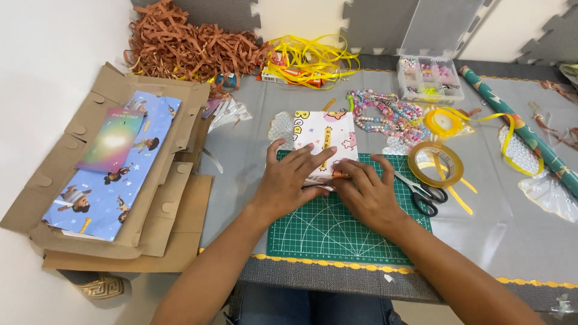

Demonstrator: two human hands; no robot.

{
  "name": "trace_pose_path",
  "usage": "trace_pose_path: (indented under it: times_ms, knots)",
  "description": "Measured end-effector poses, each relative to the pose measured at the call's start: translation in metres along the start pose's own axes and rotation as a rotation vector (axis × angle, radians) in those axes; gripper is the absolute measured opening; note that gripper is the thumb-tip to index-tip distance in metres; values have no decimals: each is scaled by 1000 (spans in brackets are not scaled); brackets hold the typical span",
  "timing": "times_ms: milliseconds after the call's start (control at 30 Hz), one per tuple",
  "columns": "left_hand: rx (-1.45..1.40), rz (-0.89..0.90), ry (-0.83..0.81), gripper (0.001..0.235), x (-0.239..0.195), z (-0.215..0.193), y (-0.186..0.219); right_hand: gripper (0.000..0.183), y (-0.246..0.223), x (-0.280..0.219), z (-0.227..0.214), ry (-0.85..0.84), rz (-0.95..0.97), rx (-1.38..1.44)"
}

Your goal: The person wraps a small rectangular box with patterned paper, folds the edges, and secures them with clear tape. They use scissors to cut the tape and smooth the paper over the box, completing the wrapping process.

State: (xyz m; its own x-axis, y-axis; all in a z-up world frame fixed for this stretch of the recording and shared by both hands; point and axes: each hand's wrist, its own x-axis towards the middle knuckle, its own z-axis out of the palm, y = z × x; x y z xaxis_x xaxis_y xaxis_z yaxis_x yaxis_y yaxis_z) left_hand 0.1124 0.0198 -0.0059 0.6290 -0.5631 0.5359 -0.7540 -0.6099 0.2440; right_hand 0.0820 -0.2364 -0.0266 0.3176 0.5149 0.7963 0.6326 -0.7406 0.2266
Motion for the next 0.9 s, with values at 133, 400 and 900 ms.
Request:
trace_pose_path:
  times_ms: [133,400,900]
  knots:
    - [-34,-35,37,98,-3,11,-3,12,1,-4,5,2,22,14]
    - [-45,-35,144,84,-1,14,-1,21,6,10,-1,13,162,205]
    - [-78,-20,232,84,2,15,1,11,19,74,-24,-127,942,802]
